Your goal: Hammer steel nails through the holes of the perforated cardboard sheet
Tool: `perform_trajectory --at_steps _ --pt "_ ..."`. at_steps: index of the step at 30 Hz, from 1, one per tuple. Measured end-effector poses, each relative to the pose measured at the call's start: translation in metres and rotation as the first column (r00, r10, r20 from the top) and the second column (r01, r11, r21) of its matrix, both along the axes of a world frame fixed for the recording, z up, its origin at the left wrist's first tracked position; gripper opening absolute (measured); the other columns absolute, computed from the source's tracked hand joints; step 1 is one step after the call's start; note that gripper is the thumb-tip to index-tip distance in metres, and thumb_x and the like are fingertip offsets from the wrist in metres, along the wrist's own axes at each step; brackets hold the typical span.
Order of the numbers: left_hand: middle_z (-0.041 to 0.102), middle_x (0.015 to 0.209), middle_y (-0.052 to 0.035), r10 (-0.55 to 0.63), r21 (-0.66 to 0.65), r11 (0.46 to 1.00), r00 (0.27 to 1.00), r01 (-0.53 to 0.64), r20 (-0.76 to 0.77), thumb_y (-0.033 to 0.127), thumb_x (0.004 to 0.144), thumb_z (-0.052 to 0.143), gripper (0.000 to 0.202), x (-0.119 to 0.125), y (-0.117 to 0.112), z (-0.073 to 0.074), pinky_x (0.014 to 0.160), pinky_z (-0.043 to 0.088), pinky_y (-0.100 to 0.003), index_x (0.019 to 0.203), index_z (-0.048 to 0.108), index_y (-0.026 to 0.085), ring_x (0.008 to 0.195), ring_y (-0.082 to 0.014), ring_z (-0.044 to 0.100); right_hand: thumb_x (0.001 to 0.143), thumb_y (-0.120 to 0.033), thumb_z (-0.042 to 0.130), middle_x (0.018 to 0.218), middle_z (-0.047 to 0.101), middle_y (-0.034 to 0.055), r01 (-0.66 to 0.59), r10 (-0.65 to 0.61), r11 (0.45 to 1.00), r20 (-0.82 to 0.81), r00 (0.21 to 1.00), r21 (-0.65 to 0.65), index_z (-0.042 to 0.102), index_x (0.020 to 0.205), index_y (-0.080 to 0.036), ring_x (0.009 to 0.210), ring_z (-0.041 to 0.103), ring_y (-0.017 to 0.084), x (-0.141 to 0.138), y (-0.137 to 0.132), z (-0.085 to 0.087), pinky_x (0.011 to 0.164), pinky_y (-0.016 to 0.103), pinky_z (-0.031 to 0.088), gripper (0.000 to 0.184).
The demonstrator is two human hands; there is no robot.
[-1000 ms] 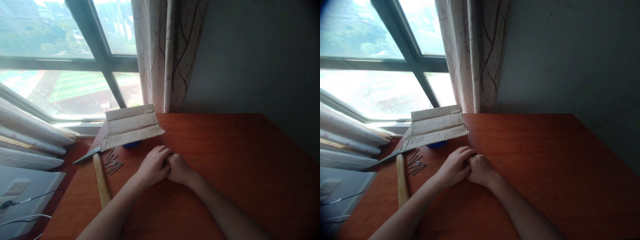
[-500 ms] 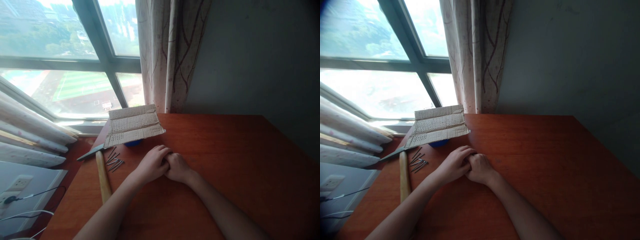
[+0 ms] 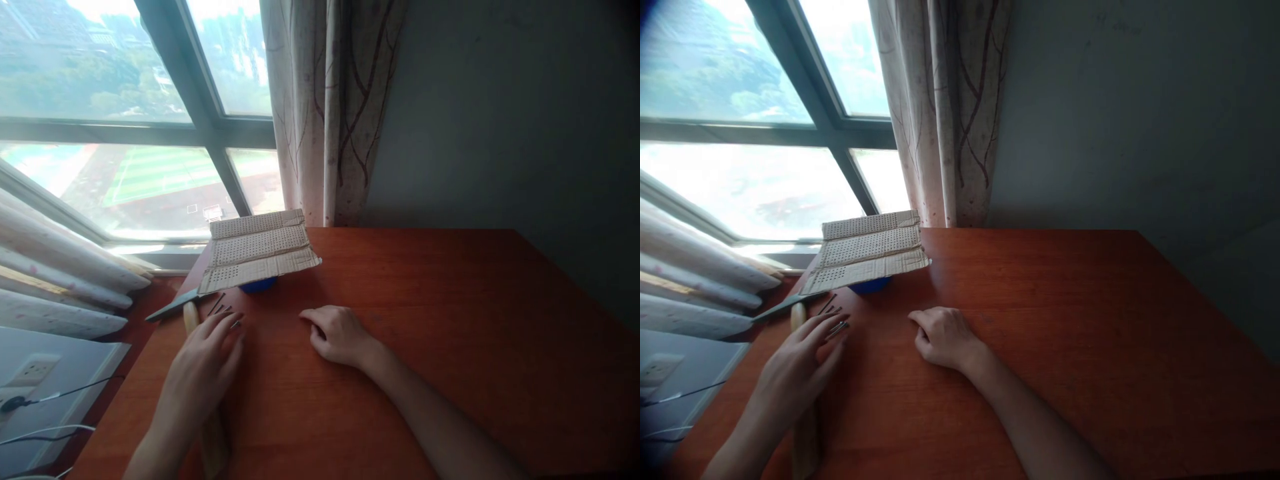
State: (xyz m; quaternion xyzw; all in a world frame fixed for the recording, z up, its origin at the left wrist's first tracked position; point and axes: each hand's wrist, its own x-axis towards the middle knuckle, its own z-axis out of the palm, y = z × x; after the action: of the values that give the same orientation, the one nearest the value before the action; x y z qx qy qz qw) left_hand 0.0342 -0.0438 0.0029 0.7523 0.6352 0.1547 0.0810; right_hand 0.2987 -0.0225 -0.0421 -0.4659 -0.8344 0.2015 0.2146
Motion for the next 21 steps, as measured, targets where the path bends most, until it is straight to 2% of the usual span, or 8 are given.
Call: perform_trajectory --at_steps 4,6,9,11,15,21 --pt "0.062 0.121 -0.0128 0.262 0.049 0.965 0.959 -0.258 -0.112 0.045 0.096 0.04 0.035 -0.011 -0.022 0.003 0.079 0.051 -0.04 0.117 0.054 0.022 0.103 -0.0318 0.066 0.085 -0.016 0.052 0.11 0.076 0.0071 -0.006 0.006 1.0 -0.015 1.0 0.004 0.068 0.121 -0.019 0.096 0.07 0.021 0.0 0.0 -0.001 0.085 0.031 0.051 0.039" --pt "0.065 0.11 -0.0122 0.357 -0.041 0.929 0.921 -0.367 -0.156 0.052 0.096 0.037 0.035 -0.01 -0.027 0.009 0.072 0.05 -0.041 0.109 0.051 0.022 0.094 -0.0323 0.068 0.085 -0.016 0.053 0.11 0.076 0.0069 -0.012 0.012 1.0 -0.021 1.0 0.005 0.069 0.12 -0.019 0.096 0.07 0.021 0.0 0.0 -0.002 0.086 0.031 0.051 0.039" --pt "0.068 0.103 -0.0112 0.417 -0.216 0.86 0.88 -0.463 -0.225 0.064 0.093 0.036 0.042 -0.009 -0.027 0.017 0.068 0.049 -0.042 0.101 0.045 0.024 0.089 -0.0354 0.07 0.084 -0.016 0.053 0.11 0.076 0.0068 -0.015 0.015 1.0 -0.028 0.999 0.004 0.069 0.119 -0.019 0.096 0.07 0.021 0.0 0.001 -0.002 0.086 0.031 0.051 0.038" --pt "0.068 0.107 -0.0136 0.421 -0.26 0.834 0.866 -0.486 -0.269 0.07 0.091 0.034 0.049 -0.008 -0.025 0.02 0.069 0.05 -0.044 0.102 0.043 0.024 0.092 -0.04 0.07 0.084 -0.016 0.053 0.11 0.076 0.0067 -0.013 0.013 1.0 -0.03 0.999 0.009 0.069 0.119 -0.019 0.097 0.07 0.02 0.0 0.001 -0.002 0.086 0.03 0.051 0.038" --pt "0.067 0.111 -0.0195 0.408 -0.287 0.824 0.863 -0.488 -0.297 0.074 0.089 0.03 0.055 -0.006 -0.023 0.023 0.073 0.05 -0.047 0.102 0.041 0.022 0.097 -0.0463 0.069 0.085 -0.016 0.053 0.108 0.077 0.0065 -0.01 0.01 1.0 -0.021 1.0 0.015 0.069 0.118 -0.02 0.095 0.07 0.021 -0.001 0.001 -0.003 0.085 0.03 0.051 0.037" --pt "0.07 0.096 -0.0195 0.439 -0.304 0.808 0.86 -0.504 -0.259 0.069 0.087 0.038 0.056 -0.019 -0.02 0.015 0.076 0.05 -0.05 0.112 0.042 0.019 0.095 -0.0468 0.069 0.086 -0.016 0.053 0.109 0.077 0.0066 -0.005 0.005 1.0 -0.022 1.0 0.019 0.07 0.116 -0.02 0.096 0.071 0.021 -0.001 0.001 -0.003 0.086 0.03 0.051 0.035"
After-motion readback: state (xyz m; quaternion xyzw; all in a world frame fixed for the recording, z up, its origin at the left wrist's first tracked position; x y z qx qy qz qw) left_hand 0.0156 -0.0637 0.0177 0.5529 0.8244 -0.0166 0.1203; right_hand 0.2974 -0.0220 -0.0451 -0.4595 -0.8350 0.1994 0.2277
